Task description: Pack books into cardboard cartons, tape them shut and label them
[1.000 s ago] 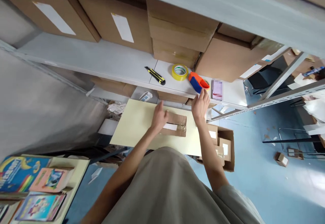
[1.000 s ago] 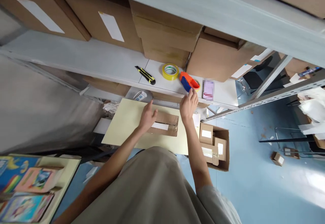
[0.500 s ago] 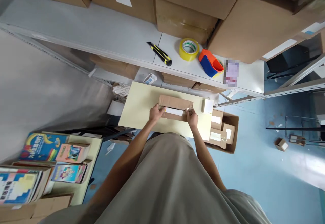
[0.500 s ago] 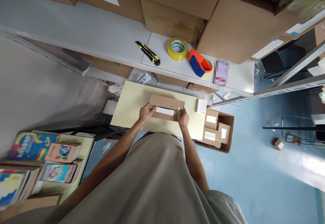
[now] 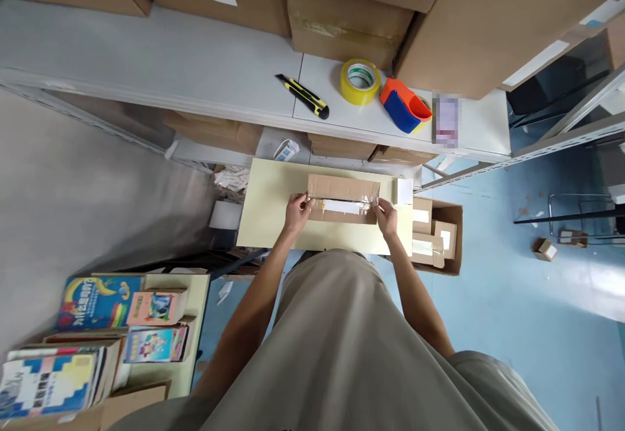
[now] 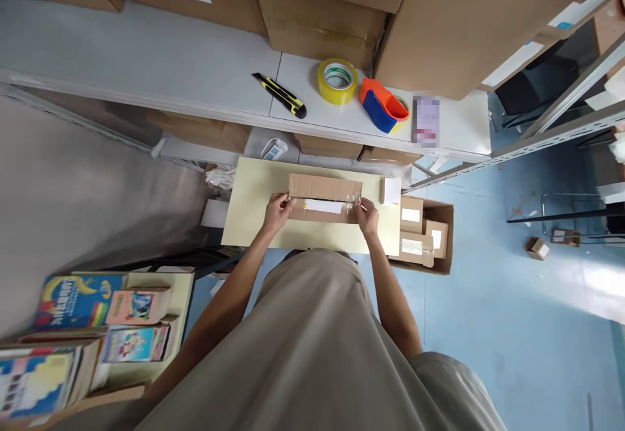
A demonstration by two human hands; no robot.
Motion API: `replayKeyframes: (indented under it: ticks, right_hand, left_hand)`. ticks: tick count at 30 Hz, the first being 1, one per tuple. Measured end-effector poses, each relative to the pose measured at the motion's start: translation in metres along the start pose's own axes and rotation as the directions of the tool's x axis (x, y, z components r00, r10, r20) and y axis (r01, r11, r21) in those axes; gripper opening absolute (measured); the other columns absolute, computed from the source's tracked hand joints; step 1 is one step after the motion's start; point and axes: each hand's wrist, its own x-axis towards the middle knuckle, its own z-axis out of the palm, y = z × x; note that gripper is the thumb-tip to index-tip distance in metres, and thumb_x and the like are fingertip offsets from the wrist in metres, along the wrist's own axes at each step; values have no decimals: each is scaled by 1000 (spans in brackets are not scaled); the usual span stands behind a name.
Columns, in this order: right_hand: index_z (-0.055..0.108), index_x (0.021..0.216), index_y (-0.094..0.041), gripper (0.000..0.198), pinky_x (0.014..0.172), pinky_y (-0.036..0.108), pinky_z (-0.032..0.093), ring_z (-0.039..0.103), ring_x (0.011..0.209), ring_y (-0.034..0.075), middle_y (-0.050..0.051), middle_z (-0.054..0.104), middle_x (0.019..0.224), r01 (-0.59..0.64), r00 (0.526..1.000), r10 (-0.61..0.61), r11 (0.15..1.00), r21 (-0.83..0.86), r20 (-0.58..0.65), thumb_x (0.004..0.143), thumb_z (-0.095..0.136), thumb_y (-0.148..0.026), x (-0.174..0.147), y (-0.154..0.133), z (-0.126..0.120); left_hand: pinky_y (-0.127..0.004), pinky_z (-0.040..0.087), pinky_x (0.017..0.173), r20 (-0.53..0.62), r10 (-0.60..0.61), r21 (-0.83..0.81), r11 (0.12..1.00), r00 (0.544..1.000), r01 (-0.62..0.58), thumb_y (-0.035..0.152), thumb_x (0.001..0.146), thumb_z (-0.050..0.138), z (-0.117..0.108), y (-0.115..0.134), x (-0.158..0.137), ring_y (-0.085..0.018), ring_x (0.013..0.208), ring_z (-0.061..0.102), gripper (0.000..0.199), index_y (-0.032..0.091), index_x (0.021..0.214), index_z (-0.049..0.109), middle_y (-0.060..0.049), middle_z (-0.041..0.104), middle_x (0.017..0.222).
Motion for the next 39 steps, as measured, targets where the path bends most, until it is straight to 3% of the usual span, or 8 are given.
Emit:
replayKeyframes:
  ticks: [2,5,15,19,25,31,35,39]
  right_hand:
    - [85,115,-17,65,100,42,69,77,131,33,24,75,152,20,999,-18,998,60,-42,102,63,-77,-2,1,-3]
    - [86,122,-17,61,101,45,69,78,129,32,23,74,153,-8,996,18,994,113,-91,100,69,-70,-12,9,1]
    - [83,100,-19,36,99,43,69,84,112,32,17,85,124,-294,949,299,954,65,-98,94,72,-53,-78,57,33]
    - [84,101,-18,35,91,39,70,84,106,29,15,88,116,-353,929,355,935,42,-103,96,69,-49,-87,68,46]
    - [87,122,-16,34,100,43,69,88,114,32,14,92,115,-388,918,386,922,-9,-91,96,68,-26,-75,71,56]
    - [83,143,-18,50,107,42,70,87,119,27,13,89,136,-348,936,351,932,-100,20,95,70,-11,-55,76,21]
    - [69,164,-10,58,118,46,66,83,129,27,22,79,157,-260,949,304,902,-345,81,106,67,-13,-18,86,-29]
    - [65,168,-8,56,137,48,52,64,160,27,21,66,175,-97,980,172,850,-517,100,112,60,-13,34,100,-72]
  left_hand:
    - [-37,67,103,-12,58,15,998,998,-58,25,101,75,-2,-2,4,-21,98,76,17,18,115,81,-11,73,124]
    - [-37,69,103,4,74,-8,997,997,-74,24,99,77,-1,-7,-1,-20,97,78,11,19,109,79,-10,75,126]
    - [-38,70,108,98,-231,-69,969,968,238,15,90,79,18,-55,-61,-26,112,88,25,20,115,78,-9,89,119]
    - [-40,69,109,115,-275,-81,955,955,285,13,89,81,22,-68,-59,-28,116,89,28,19,117,76,-13,90,124]
    - [-42,70,104,101,-278,17,961,955,278,16,88,80,27,-70,-44,-32,113,89,23,21,110,75,-14,90,120]
    - [-45,71,103,124,-256,27,967,959,255,15,88,73,18,-72,-46,-32,108,89,31,20,119,77,-15,89,117]
    - [-42,72,105,-47,-201,60,977,978,204,14,93,63,10,-69,-53,-27,115,87,35,18,125,75,-17,85,134]
    - [-43,71,107,-222,-93,169,977,971,133,19,98,62,16,-48,-60,-27,121,84,34,18,129,75,-16,82,133]
